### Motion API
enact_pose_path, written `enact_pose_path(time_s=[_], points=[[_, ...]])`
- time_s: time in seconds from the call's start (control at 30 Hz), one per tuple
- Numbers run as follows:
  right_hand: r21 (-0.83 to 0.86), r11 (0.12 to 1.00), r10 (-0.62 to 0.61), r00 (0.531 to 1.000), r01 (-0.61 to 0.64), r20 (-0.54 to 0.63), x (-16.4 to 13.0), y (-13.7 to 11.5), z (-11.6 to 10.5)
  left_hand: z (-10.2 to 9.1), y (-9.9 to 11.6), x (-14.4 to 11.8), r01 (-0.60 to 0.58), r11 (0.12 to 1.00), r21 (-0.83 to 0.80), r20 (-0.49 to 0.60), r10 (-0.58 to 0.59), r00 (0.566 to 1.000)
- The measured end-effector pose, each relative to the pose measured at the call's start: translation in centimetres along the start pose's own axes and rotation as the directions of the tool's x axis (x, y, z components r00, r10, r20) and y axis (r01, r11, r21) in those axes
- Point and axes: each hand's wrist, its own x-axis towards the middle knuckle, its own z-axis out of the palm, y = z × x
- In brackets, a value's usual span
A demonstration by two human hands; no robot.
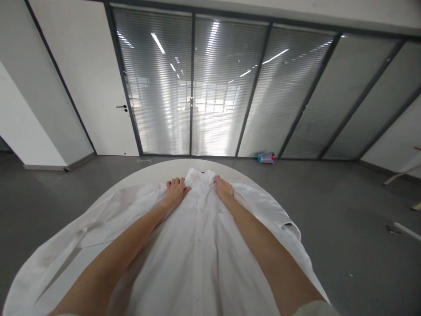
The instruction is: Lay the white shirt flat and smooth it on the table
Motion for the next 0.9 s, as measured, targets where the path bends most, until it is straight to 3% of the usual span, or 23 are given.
enact_pose_path(time_s=[0.17, 0.27, 0.37, 0.47, 0.6, 0.7, 0.8, 0.9], points=[[0.016, 1.000, -0.010, 1.000, 0.010, -0.008, 6.0, -2.6, 1.1, 2.4, -3.8, 5.1, -0.002, 1.000, 0.022, -0.005, 0.002, 1.000], [0.021, 1.000, -0.018, 1.000, 0.019, -0.014, 8.3, -3.3, 1.6, 3.4, -4.9, 7.0, 0.006, 0.999, 0.035, 0.007, -0.006, 1.000], [0.016, 0.999, -0.046, 0.999, 0.046, -0.012, 8.8, -3.6, 1.7, 3.4, -4.7, 7.4, 0.018, 0.999, 0.043, -0.059, -0.016, 0.998], [-0.005, 0.995, -0.104, 0.994, 0.104, -0.029, 7.4, -3.1, 1.0, 2.1, -3.6, 6.0, -0.037, 0.999, 0.037, -0.151, 0.042, 0.988], [-0.051, 0.984, -0.171, 0.984, 0.168, -0.050, 3.4, -0.7, -1.6, -1.8, -1.2, 1.3, -0.187, 0.981, -0.046, -0.167, 0.177, 0.970], [-0.095, 0.977, -0.197, 0.980, 0.193, -0.033, -1.1, 2.7, -4.3, -6.1, 1.0, -5.0, -0.302, 0.935, -0.183, -0.097, 0.289, 0.952], [-0.166, 0.959, -0.232, 0.973, 0.231, 0.017, -7.2, 6.4, -6.7, -10.4, 3.4, -12.7, -0.432, 0.832, -0.348, 0.059, 0.479, 0.876], [-0.196, 0.938, -0.277, 0.958, 0.287, 0.077, -14.4, 9.3, -8.1, -13.9, 5.4, -19.3, -0.496, 0.760, -0.419, 0.105, 0.583, 0.805]])
